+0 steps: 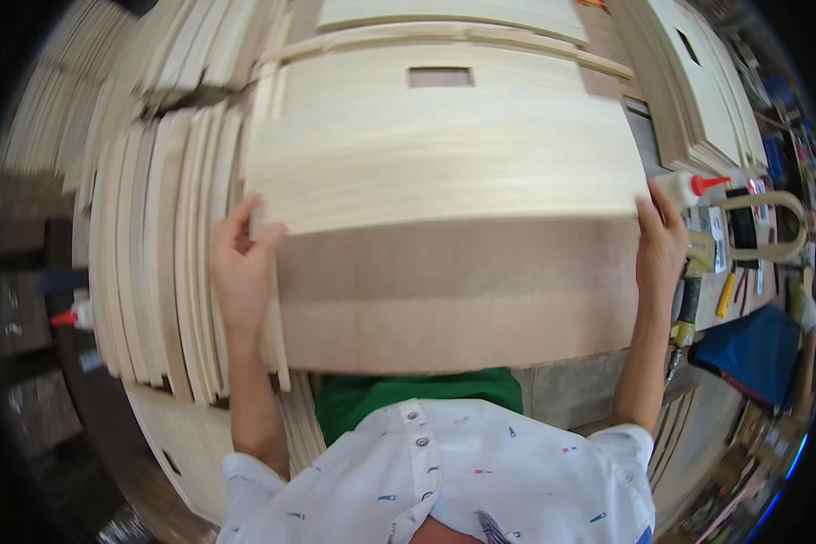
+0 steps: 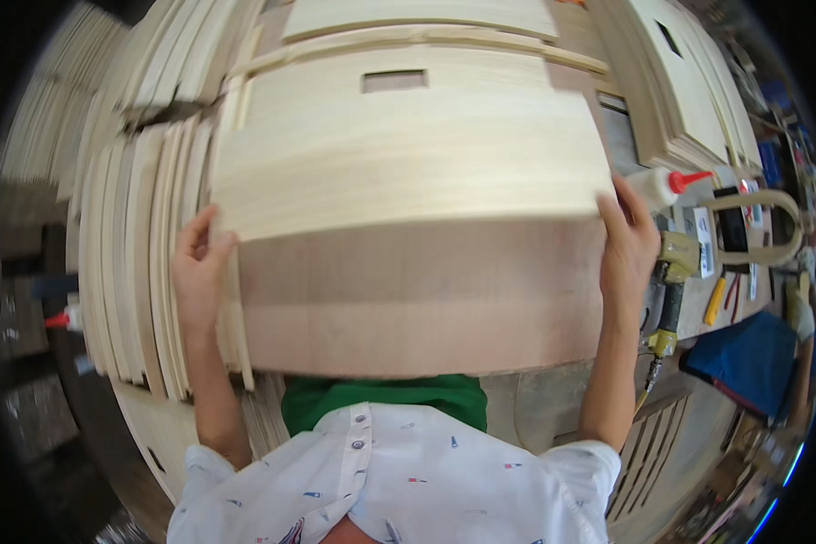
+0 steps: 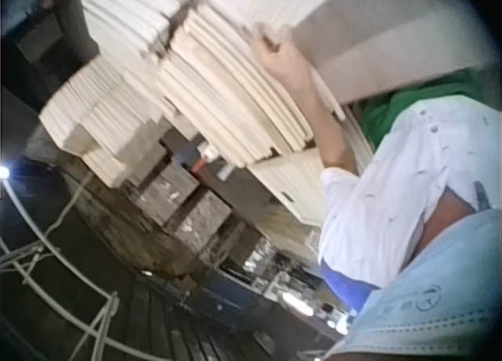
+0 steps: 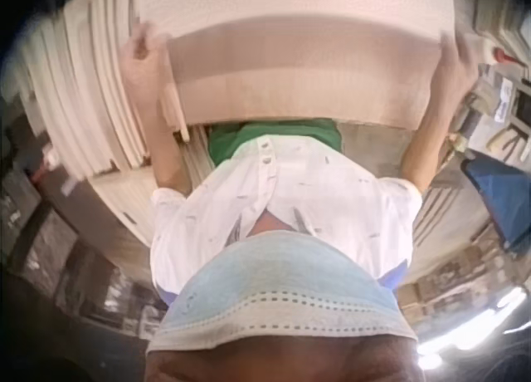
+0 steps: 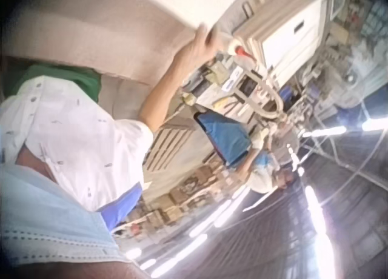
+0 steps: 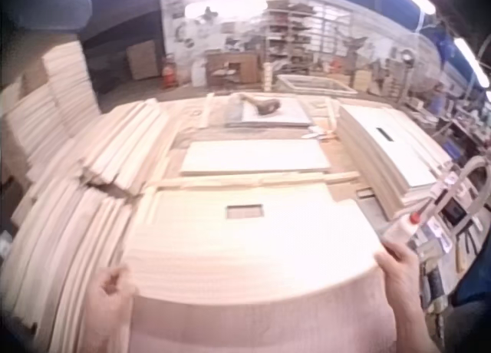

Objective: Assembling a wooden panel by gluing and stapling wooden strips to a base piece using a pneumatic gun.

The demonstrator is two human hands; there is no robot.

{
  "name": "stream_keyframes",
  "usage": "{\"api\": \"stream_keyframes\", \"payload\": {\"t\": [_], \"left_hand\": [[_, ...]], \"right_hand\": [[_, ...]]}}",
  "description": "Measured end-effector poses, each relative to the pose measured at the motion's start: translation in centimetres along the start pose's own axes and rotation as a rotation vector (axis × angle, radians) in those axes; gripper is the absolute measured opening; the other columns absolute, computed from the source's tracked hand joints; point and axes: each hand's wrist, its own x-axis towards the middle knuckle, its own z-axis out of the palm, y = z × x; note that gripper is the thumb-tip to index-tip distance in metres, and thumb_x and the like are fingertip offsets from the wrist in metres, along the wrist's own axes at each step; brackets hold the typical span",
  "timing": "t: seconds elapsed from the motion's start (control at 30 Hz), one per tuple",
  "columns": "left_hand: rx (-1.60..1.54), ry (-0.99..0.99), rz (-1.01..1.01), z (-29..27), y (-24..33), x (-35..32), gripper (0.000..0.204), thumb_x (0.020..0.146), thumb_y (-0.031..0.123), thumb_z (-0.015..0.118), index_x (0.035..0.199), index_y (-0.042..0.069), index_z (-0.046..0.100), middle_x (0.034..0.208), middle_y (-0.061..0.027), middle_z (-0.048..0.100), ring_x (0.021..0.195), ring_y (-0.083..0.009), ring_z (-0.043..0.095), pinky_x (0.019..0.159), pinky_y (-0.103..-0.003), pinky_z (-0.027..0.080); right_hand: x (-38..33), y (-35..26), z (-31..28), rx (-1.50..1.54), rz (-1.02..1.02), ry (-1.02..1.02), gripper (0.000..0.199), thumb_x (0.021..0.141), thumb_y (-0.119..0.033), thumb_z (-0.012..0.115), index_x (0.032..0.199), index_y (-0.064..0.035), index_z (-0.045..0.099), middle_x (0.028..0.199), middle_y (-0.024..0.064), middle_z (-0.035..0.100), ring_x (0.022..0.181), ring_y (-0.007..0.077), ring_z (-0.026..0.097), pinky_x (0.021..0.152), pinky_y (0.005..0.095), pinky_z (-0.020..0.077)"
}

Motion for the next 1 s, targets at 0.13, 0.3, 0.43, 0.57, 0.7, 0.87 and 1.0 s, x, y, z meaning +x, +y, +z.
{"api": "stream_keyframes", "payload": {"t": [0.13,0.3,0.43,0.57,0.7,0.87,1.0], "left_hand": [[0.144,-0.023,0.023,0.2,-1.3,-4.8,0.041,0.077,0.01,0.072,0.116,0.0,0.062,0.107,-0.0098,0.057,0.089,-0.02,0.056,0.082,-0.031,0.045],[0.427,-0.029,0.079,0.3,-1.0,-2.6,0.043,0.08,0.017,0.069,0.117,-0.004,0.061,0.101,-0.0149,0.061,0.097,-0.0252,0.06,0.085,-0.033,0.048],[0.498,-0.022,0.077,0.5,-1.3,-0.1,0.044,0.077,0.022,0.067,0.114,-0.002,0.064,0.106,-0.0204,0.063,0.1,-0.0295,0.061,0.087,-0.036,0.047],[0.638,-0.029,0.099,0.7,-0.4,-0.4,0.044,0.076,0.023,0.065,0.114,-0.001,0.064,0.108,-0.0209,0.064,0.102,-0.0302,0.061,0.088,-0.037,0.047],[0.479,0.011,0.086,0.6,-1.2,-0.9,0.038,0.078,0.02,0.066,0.11,0.0,0.065,0.109,-0.0205,0.062,0.105,-0.0348,0.057,0.092,-0.042,0.044],[0.385,0.046,0.123,-2.0,-2.0,-7.1,0.037,0.078,0.019,0.068,0.11,0.0,0.064,0.11,-0.0154,0.062,0.101,-0.0281,0.056,0.09,-0.037,0.044],[0.421,0.055,0.126,-3.7,-1.9,-14.5,0.037,0.079,0.014,0.069,0.112,0.0,0.063,0.111,-0.0129,0.061,0.099,-0.023,0.057,0.087,-0.031,0.046]], "right_hand": [[-4.7,3.6,-2.8,0.014,0.076,-0.027,0.037,0.088,-0.007,0.062,0.122,0.0088,0.057,0.116,0.0137,0.062,0.107,0.0176,0.057,0.095,0.0264,0.0417],[-4.2,4.0,-0.7,-0.071,0.081,-0.063,0.041,0.088,-0.01,0.063,0.122,0.0107,0.055,0.111,0.0133,0.062,0.1,0.0172,0.057,0.091,0.026,0.0429],[-2.7,4.9,0.2,-0.116,0.055,-0.099,0.038,0.087,-0.01,0.063,0.119,0.0107,0.057,0.11,0.0143,0.062,0.099,0.0186,0.058,0.09,0.0275,0.0439],[-2.8,3.7,0.4,-0.27,0.054,-0.138,0.04,0.086,-0.012,0.063,0.117,0.0108,0.057,0.103,0.0128,0.064,0.096,0.0186,0.058,0.088,0.0289,0.044],[-2.7,3.7,0.3,-0.261,0.064,-0.145,0.04,0.086,-0.015,0.064,0.116,0.01,0.058,0.101,0.0113,0.064,0.093,0.0179,0.058,0.086,0.0287,0.0439],[-7.0,1.9,-2.9,-0.305,-0.03,-0.094,0.037,0.086,-0.015,0.064,0.115,0.0076,0.06,0.101,0.01,0.064,0.093,0.0161,0.058,0.086,0.0276,0.044],[-14.0,1.3,-5.9,-0.296,0.105,-0.006,0.034,0.087,-0.013,0.063,0.115,0.0079,0.059,0.105,0.0101,0.063,0.097,0.0167,0.058,0.088,0.0278,0.0441]]}}
